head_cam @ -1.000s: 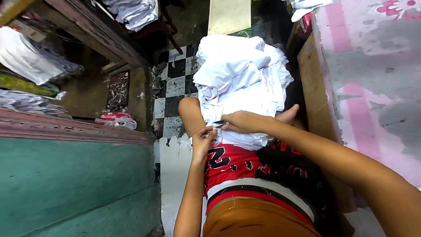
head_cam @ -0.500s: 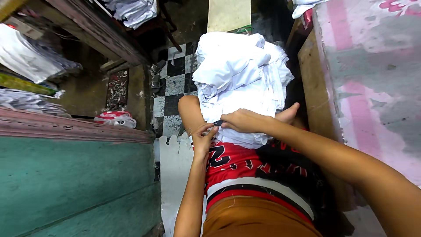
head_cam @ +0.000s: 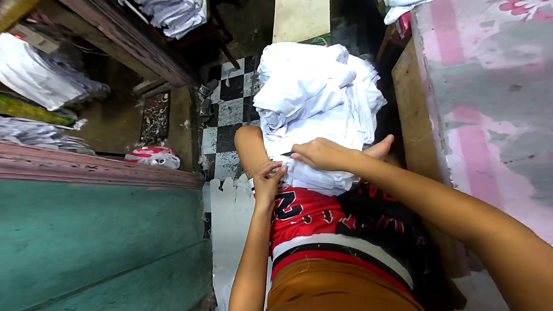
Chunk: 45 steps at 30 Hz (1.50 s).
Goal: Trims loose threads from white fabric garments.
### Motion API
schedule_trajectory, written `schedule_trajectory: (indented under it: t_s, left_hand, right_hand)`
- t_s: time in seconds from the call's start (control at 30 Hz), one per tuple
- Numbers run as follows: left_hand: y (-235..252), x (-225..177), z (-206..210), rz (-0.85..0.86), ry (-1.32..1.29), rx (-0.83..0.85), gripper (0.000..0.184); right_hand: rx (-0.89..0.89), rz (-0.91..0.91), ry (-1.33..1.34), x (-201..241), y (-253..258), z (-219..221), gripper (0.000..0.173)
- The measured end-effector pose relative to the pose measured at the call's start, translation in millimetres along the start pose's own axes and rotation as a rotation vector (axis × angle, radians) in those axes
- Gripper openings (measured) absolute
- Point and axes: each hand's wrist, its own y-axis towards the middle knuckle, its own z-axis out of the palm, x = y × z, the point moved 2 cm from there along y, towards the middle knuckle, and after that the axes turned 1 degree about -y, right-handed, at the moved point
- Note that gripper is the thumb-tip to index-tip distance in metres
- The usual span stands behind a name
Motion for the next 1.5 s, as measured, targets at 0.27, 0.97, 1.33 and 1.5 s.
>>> schedule_trajectory:
  t_s: [0.27,0.97,1.33,1.5]
  left_hand:
    - [-2.9,-2.1,2.2,-0.140,-0.144,0.014,0.014]
    - [-6.2,6.0,4.8,-0.146,-0.118,0.032,0.016]
    - [-9.5,10.8,-4.5,-0.125,0.071,-0.063,0.012]
    - [-8.0,16.8,-4.8,-0.088,0.204,-0.033,0.015]
  right_hand:
    - [-0.088,0.095,0.221,-8.1,-1.8,3.6,0.046]
    - [0.105,0.354,0.442,-7.1,7.3,-31.1,0.031]
    - [-0.036,0.509,0.205,-46.9,12.4,10.3,0.031]
    - [-0.056,0.448,0.242,-59.1,19.0,15.3,0.038]
